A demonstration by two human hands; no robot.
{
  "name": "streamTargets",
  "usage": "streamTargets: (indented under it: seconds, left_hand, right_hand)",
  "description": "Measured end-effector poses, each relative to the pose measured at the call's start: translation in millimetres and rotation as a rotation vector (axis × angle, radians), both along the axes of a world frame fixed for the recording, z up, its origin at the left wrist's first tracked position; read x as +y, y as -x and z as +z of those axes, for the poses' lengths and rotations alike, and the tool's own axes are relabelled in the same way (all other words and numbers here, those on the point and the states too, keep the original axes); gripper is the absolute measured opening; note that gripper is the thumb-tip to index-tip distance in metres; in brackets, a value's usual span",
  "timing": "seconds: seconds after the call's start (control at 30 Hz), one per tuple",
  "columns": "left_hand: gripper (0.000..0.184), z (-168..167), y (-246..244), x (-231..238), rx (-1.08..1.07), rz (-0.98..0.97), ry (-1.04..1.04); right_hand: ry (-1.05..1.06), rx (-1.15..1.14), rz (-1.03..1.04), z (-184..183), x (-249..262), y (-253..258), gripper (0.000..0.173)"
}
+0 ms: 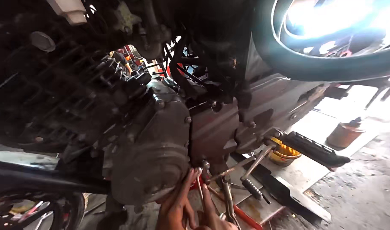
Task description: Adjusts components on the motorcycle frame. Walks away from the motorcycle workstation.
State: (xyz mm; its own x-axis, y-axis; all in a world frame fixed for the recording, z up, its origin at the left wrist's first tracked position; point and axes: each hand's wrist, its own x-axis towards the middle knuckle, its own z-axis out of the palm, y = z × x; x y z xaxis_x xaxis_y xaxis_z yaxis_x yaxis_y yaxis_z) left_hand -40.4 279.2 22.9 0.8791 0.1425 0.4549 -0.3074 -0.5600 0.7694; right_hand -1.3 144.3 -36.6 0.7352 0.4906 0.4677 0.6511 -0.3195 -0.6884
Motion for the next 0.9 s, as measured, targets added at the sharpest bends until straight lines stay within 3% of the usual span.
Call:
streamTargets:
  seconds: [0.1,0.17,0.23,0.33,0.43,0.6,0.73,0.9]
  left_hand:
    - [0.099,-1.5,-2.3,-2.1,-0.012,0.049,-0.071]
    - [0.097,-2.8,-2.8,-3.2,-0.026,0.070,-0.094]
    - [0.097,-4.3,-2.2,-2.9,-0.023,0.063,-0.092]
    - [0.099,-7.0,3.6,-1.5,-0.028,0.035,-0.044]
    - [0.103,-1.2,8.1,-1.7,0.008,-0.020,0.031]
    - [0.108,3.4,0.9,-9.9,0.058,0.092,-0.079]
    - [0.105,7.8,4.5,-14.9,-0.001,0.114,-0.033]
    - [0.091,3.1,0.0,-22.8,-0.038,0.159,-0.089]
  right_hand:
    - [-0.203,-0.193,-0.134,-45.5,40.1,-16.4,0.049]
    - [-0.351,-0.235,-0.096,-66.2,59.7,-28.3,0.060]
    - [-0.418,-0.197,-0.017,-71.9,62.5,-32.9,0.066]
    - [-0.351,-0.098,0.114,-54.5,30.2,-22.3,0.055]
    - [-0.325,0.138,0.251,-10.5,-8.6,-5.9,0.054]
    - [-0.417,0.692,0.467,49.6,-35.9,-16.5,0.055]
    - [-0.520,0.966,0.556,63.4,-44.2,-13.1,0.053]
    - [-0.667,1.207,0.524,53.7,-38.5,-15.0,0.052]
